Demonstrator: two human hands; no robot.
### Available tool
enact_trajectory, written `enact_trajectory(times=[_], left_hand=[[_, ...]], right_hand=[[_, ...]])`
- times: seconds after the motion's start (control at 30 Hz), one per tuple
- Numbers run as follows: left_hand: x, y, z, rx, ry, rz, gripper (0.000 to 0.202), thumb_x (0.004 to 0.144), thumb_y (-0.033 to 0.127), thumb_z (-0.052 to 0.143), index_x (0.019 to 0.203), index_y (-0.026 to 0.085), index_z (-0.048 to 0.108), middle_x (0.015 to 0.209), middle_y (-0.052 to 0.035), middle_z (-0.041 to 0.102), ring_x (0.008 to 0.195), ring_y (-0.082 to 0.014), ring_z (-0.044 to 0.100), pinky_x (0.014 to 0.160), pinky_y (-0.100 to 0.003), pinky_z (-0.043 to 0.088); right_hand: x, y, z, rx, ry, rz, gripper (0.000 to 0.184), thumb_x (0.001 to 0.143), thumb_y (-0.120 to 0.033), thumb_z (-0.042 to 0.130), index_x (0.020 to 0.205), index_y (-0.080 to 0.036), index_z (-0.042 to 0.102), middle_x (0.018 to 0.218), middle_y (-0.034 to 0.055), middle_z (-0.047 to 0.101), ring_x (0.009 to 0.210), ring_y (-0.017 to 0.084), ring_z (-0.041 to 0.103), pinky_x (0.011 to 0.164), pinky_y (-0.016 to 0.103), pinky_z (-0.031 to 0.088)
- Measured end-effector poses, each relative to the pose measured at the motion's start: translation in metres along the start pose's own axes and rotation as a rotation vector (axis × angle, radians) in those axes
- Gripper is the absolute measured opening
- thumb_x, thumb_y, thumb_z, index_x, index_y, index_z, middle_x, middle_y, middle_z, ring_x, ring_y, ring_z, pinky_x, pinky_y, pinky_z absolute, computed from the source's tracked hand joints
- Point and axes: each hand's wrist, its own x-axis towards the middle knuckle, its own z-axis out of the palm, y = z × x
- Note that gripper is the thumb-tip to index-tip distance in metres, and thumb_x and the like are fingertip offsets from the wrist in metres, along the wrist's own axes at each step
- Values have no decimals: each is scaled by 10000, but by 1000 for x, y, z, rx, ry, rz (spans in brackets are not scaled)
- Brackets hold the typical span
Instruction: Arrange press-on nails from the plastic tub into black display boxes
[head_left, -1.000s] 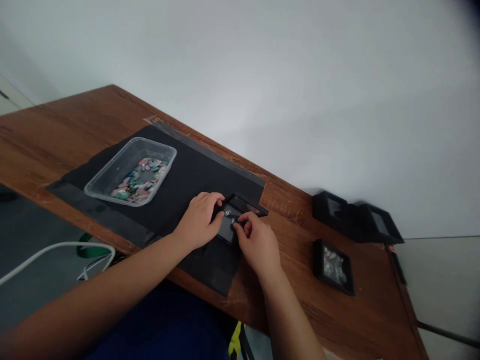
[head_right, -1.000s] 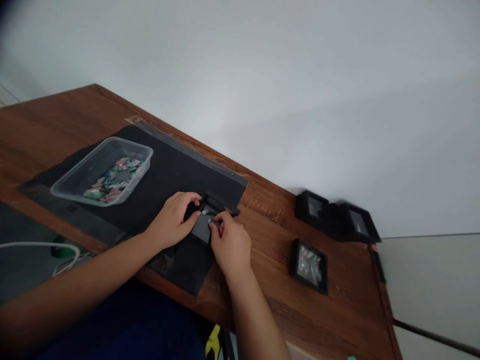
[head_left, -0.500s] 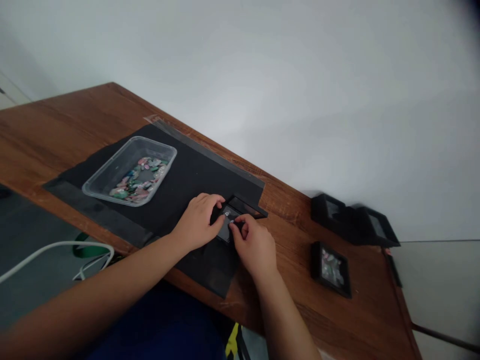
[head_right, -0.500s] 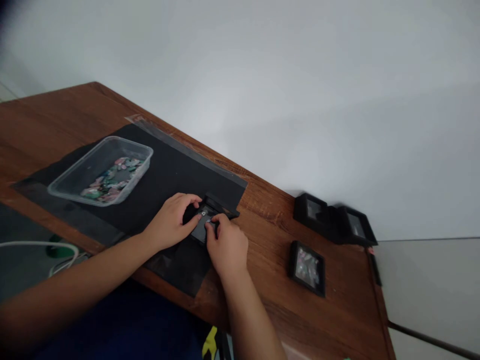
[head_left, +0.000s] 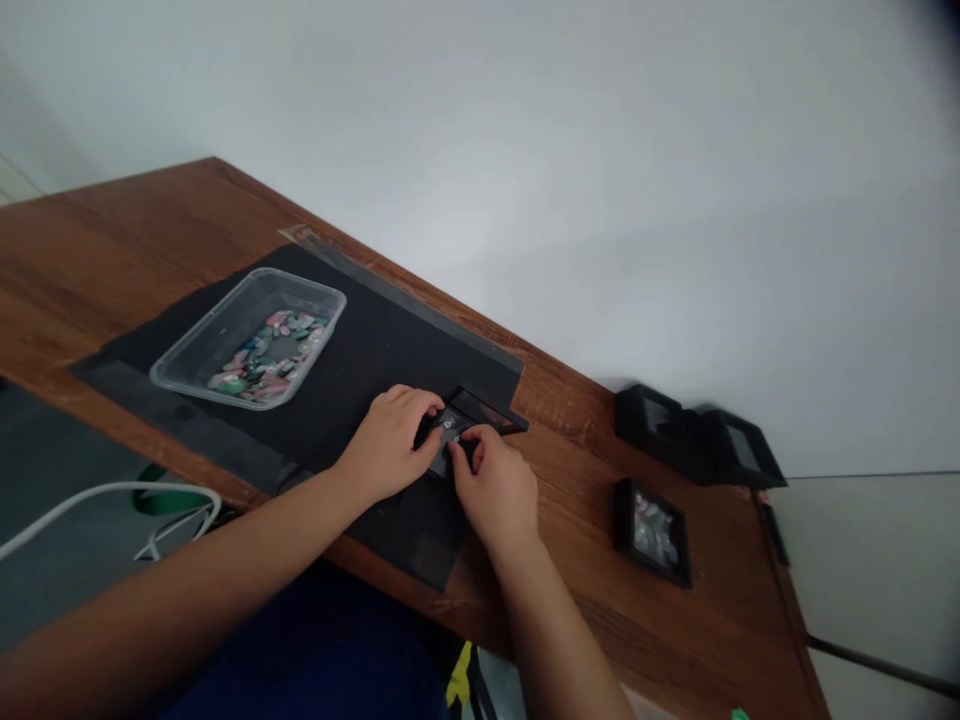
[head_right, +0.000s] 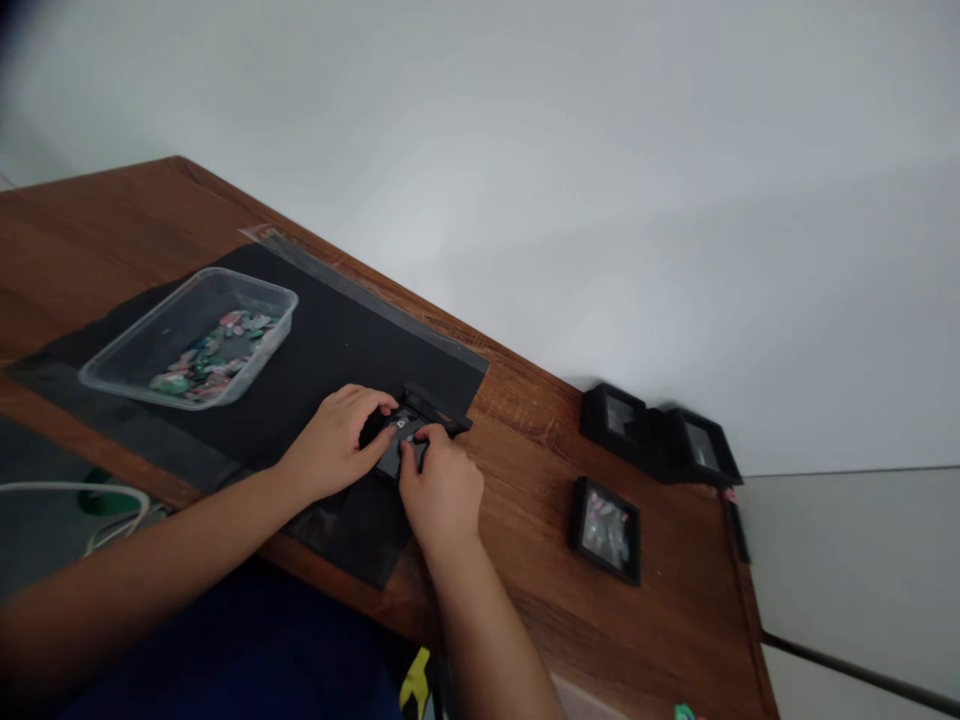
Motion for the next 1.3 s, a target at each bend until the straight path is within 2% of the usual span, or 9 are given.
enact_trajectory(times=[0.37,0.67,0.83,0.97,1.03,1.1,1.17,1.23,1.3], left_hand=[[0,0,-2,-32,18,19,163,880,171,594,1036,207,628,1007,-64,684,1010,-275,592,918,-462,475],[-6,13,-9,-168,245,35,118,895,167,574,1001,211,599,1016,-63,677,1013,-234,616,928,-416,508],[-17,32,-46,-214,393,114,86,898,204,615,974,243,626,964,-52,700,952,-227,667,889,-422,555],[-13,28,-91,-31,816,280,182,789,97,716,857,256,660,883,11,709,830,-187,677,844,-392,566],[-9,22,-111,-13,889,189,128,799,112,714,824,232,676,862,7,706,841,-187,674,819,-364,553],[-6,15,-125,38,810,-27,65,863,187,677,898,231,709,880,5,720,824,-177,667,786,-336,539],[-4,7,-134,136,619,-198,144,907,277,641,1009,260,740,936,2,741,838,-194,675,791,-350,544],[-3,-5,-140,351,382,-332,246,933,334,585,1109,270,745,990,-31,753,930,-261,674,862,-434,544],[-2,-20,-144,589,145,-450,374,938,362,544,1217,173,707,1094,-138,739,1080,-372,628,922,-552,515]], right_hand=[[3,-3,3,-48,42,-27,152,962,-363,603,1047,-256,669,737,3,691,650,182,628,552,270,224],[4,-2,1,-24,49,-45,166,967,-375,597,1043,-254,682,693,-11,664,618,167,599,543,258,227],[2,2,-1,59,60,-74,235,946,-443,613,1047,-244,688,652,-34,621,576,149,566,533,251,251],[-2,1,-4,91,111,-80,260,959,-458,576,1045,-242,693,640,-34,605,570,150,553,540,255,260],[-4,1,-6,113,135,-87,273,957,-455,573,1075,-235,682,646,-34,604,576,150,559,546,254,275],[-6,0,-7,127,143,-102,279,954,-452,573,1097,-232,669,651,-37,604,577,148,563,551,252,288],[-7,0,-7,130,142,-131,277,955,-451,568,1100,-234,662,652,-38,603,574,147,566,555,252,297],[-9,0,-8,137,144,-153,291,957,-457,563,1124,-234,648,659,-39,605,571,147,570,560,251,304],[-10,0,-8,154,144,-152,329,962,-470,555,1178,-229,617,668,-42,607,569,148,578,561,250,309]])
